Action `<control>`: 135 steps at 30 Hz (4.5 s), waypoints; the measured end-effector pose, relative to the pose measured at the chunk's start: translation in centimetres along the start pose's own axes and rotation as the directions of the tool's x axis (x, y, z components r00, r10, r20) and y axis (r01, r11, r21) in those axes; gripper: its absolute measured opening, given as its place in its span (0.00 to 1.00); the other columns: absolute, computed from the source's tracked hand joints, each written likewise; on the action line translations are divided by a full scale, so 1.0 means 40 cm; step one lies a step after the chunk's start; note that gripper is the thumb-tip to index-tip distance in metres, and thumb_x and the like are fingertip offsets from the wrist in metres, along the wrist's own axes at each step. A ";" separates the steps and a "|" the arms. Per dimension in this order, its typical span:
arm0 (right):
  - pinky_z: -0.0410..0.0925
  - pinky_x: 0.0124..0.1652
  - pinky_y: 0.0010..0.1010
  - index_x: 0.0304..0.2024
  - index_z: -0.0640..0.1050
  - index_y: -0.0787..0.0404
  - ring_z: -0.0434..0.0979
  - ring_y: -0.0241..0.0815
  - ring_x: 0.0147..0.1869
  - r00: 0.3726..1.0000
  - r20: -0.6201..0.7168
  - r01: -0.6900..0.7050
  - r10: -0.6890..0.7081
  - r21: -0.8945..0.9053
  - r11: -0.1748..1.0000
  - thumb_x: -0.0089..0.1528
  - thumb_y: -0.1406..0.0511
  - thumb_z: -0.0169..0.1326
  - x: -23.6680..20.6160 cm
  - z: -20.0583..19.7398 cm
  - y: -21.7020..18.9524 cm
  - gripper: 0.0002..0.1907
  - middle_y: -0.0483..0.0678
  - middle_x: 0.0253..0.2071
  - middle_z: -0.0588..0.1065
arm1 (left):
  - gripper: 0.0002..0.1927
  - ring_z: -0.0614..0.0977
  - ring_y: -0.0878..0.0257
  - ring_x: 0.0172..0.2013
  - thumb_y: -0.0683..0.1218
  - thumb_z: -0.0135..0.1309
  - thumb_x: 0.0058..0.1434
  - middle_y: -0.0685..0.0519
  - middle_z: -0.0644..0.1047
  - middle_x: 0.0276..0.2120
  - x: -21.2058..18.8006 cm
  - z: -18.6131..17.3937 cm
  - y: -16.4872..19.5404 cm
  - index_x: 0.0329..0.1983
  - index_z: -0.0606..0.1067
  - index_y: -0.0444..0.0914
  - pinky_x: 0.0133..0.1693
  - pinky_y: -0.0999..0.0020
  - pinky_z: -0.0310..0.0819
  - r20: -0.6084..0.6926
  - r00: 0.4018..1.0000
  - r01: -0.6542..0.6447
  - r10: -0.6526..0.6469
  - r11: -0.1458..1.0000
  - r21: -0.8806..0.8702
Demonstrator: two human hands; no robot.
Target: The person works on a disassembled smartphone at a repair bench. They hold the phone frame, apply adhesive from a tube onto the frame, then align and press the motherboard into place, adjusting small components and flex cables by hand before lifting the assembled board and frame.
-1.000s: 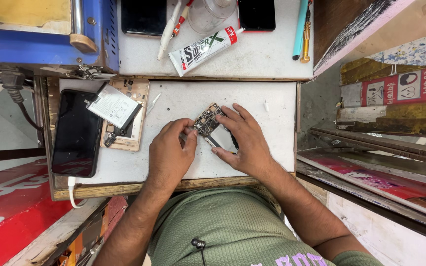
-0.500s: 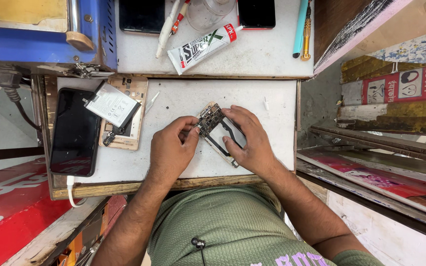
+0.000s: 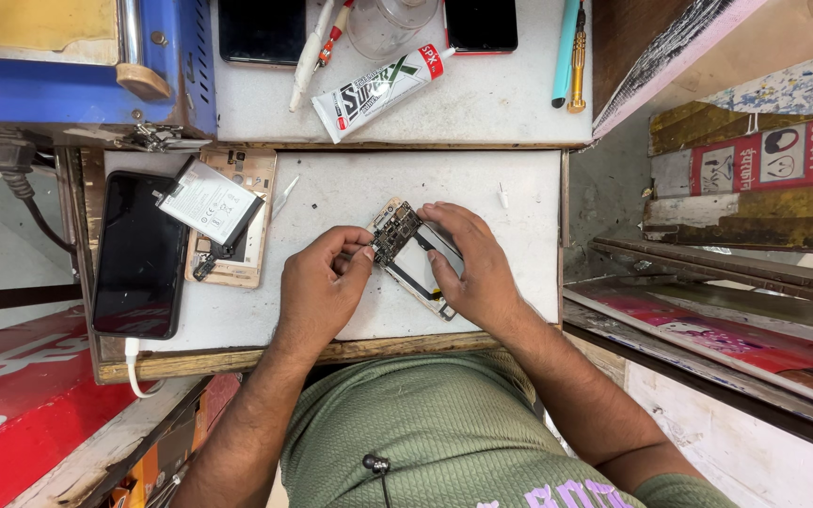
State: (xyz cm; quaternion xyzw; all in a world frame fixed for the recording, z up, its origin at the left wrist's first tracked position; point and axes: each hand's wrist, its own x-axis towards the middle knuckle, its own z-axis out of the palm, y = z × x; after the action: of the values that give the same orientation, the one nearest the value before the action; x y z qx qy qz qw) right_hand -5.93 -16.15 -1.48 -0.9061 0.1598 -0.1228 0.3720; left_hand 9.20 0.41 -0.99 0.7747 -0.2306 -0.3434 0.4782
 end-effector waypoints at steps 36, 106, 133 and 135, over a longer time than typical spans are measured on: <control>0.64 0.70 0.40 0.62 0.70 0.62 0.69 0.50 0.73 0.998 -0.026 -0.062 0.063 0.032 0.998 0.62 0.78 0.53 0.001 -0.009 0.003 0.26 0.49 0.55 0.79 | 0.13 0.80 0.54 0.48 0.41 0.64 0.59 0.49 0.78 0.50 -0.097 0.078 -0.009 0.47 0.80 0.35 0.44 0.60 0.76 -0.001 0.749 -0.533 0.662 0.604 0.592; 0.72 0.49 0.33 0.41 0.84 0.56 0.75 0.44 0.51 0.993 -0.029 0.111 -0.116 -0.136 0.984 0.56 0.71 0.68 0.048 -0.008 0.026 0.11 0.45 0.39 0.77 | 0.14 0.85 0.53 0.32 0.50 0.60 0.62 0.47 0.83 0.32 0.012 0.030 0.049 0.47 0.80 0.38 0.35 0.58 0.79 -0.044 0.998 -0.024 0.043 0.932 0.363; 0.70 0.53 0.37 0.39 0.80 0.59 0.75 0.46 0.54 0.999 0.001 0.038 -0.038 -0.069 0.997 0.57 0.68 0.68 0.057 -0.015 0.020 0.11 0.47 0.44 0.78 | 0.14 0.84 0.60 0.28 0.51 0.60 0.62 0.50 0.83 0.30 0.017 0.030 0.041 0.46 0.81 0.39 0.32 0.62 0.77 -0.049 0.997 -0.034 0.054 0.941 0.337; 0.71 0.54 0.37 0.42 0.79 0.60 0.76 0.46 0.54 1.000 -0.005 -0.013 0.013 -0.009 1.000 0.58 0.68 0.66 0.058 -0.025 0.015 0.11 0.48 0.45 0.79 | 0.12 0.83 0.60 0.27 0.49 0.60 0.62 0.50 0.82 0.28 0.012 0.032 0.039 0.45 0.81 0.38 0.30 0.63 0.76 -0.093 0.994 -0.037 0.064 0.961 0.273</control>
State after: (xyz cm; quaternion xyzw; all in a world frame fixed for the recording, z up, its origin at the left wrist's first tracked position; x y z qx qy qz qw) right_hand -4.25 -18.08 -1.00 -0.9065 0.1672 -0.1219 0.3681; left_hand 8.50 -1.33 -0.12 0.8430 -0.2707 -0.2569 0.3875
